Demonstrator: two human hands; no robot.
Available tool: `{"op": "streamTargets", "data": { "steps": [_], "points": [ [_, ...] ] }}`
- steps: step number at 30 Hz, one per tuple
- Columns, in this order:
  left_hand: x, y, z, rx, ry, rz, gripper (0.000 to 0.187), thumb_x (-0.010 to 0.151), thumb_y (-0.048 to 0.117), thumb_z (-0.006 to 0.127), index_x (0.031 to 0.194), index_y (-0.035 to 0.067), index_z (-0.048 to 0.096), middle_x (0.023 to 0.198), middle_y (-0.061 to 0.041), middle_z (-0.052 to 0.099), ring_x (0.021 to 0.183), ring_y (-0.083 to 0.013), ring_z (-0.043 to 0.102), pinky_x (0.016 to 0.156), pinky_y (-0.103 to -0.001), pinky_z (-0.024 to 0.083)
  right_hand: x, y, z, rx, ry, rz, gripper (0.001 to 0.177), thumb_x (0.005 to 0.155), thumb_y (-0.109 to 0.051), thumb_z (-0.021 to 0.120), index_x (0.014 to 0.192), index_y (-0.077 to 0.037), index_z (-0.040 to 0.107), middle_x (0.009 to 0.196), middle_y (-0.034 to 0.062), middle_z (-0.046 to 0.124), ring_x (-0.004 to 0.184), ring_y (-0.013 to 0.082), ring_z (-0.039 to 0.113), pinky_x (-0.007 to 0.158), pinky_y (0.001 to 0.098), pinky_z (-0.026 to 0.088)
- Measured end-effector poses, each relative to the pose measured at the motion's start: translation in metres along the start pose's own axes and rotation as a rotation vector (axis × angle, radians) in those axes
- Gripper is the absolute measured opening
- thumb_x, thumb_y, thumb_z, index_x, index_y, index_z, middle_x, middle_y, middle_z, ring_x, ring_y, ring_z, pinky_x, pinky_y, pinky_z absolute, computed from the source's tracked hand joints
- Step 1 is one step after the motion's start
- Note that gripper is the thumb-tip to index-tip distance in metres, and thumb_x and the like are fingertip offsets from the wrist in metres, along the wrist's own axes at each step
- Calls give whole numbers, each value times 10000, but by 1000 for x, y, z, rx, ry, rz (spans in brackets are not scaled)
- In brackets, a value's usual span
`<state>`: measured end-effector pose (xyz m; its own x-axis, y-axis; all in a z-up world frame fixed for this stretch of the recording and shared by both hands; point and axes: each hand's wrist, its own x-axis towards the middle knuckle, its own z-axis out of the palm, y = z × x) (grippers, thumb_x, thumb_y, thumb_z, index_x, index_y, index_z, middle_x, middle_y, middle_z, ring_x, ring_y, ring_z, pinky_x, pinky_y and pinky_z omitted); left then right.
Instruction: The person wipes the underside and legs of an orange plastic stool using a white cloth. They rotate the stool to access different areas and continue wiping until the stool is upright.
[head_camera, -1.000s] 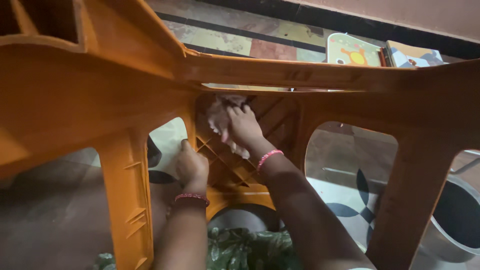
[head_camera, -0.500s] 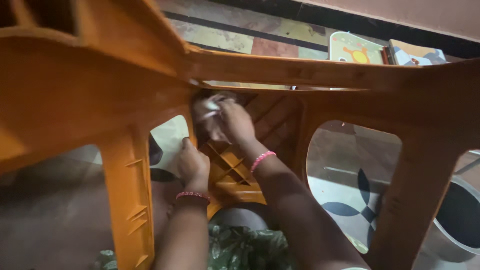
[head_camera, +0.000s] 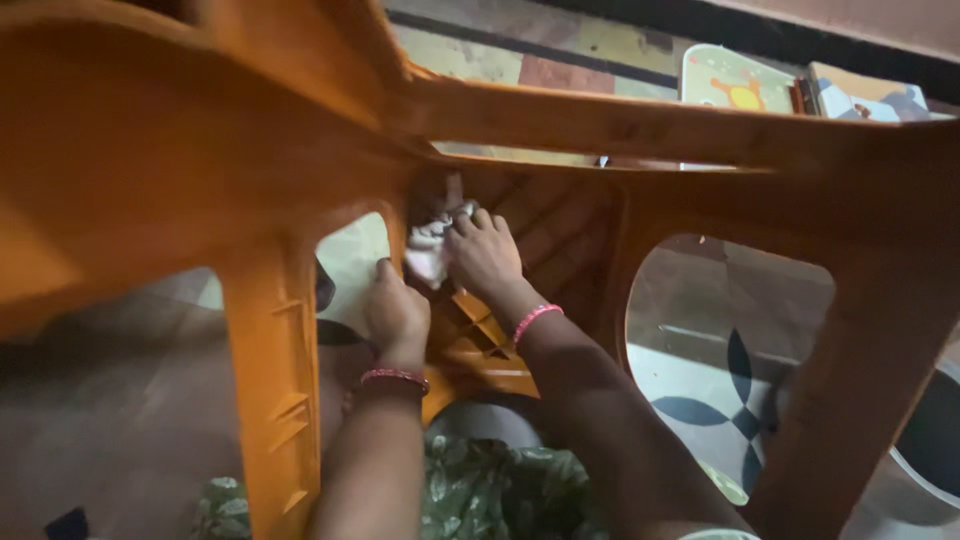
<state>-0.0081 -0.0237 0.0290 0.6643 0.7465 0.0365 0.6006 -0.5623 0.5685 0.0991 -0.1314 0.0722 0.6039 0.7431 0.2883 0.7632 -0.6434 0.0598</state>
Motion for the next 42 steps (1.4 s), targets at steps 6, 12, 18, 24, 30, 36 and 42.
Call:
{"op": "streamTargets", "data": {
  "steps": [6,12,18,24,30,36,42],
  "points": [
    [-1,6,-4,14,-32,-34,440,855,110,712,1238,67,502,1132,-220,693,1022,-443,682,874,-544,535,15,-7,17,84,101,-226,491,797,-243,640,1255,-70,668,1382,150,598,1293,314,493,1100,407,418],
    [-1,9,-10,-49,-48,-54,604,691,134,859,1180,70,510,1114,-199,696,1039,-423,678,865,-518,541,0,-39,44,-140,-101,-169,439,878,-271,593,1280,-97,624,1401,139,562,1371,384,383,1074,505,366],
    [1,-1,3,-12,14,-6,337,870,106,701,1169,52,557,1015,-241,717,987,-449,690,870,-536,533,-15,-32,59,156,106,-176,222,895,-203,637,1051,-88,744,1282,70,683,1276,290,541,1071,395,456],
    [1,-3,5,-45,60,-38,383,872,96,672,1228,54,538,986,-266,714,934,-463,697,833,-554,535,-30,11,37,693,63,237,282,779,-250,748,993,-66,737,1034,138,711,999,322,672,899,429,534],
    [-2,2,2,-5,-68,-136,365,885,137,686,1198,73,511,1007,-224,716,962,-428,705,841,-541,544,-54,72,1,445,57,534,546,765,-242,764,1286,-134,639,1224,93,663,1097,291,661,962,418,530],
    [0,-3,11,-2,-45,-52,360,883,117,681,1190,49,505,1009,-222,719,958,-433,706,838,-540,548,-47,43,50,-134,166,335,631,789,-316,741,1370,-131,577,1440,55,530,1348,309,467,1033,535,457],
    [-5,-4,10,-59,78,30,410,857,81,674,1226,31,502,1032,-249,711,949,-465,691,820,-554,540,-53,57,60,182,-24,355,569,865,-256,772,1384,-108,594,1438,49,577,1337,238,548,1126,406,471]
  ]
}}
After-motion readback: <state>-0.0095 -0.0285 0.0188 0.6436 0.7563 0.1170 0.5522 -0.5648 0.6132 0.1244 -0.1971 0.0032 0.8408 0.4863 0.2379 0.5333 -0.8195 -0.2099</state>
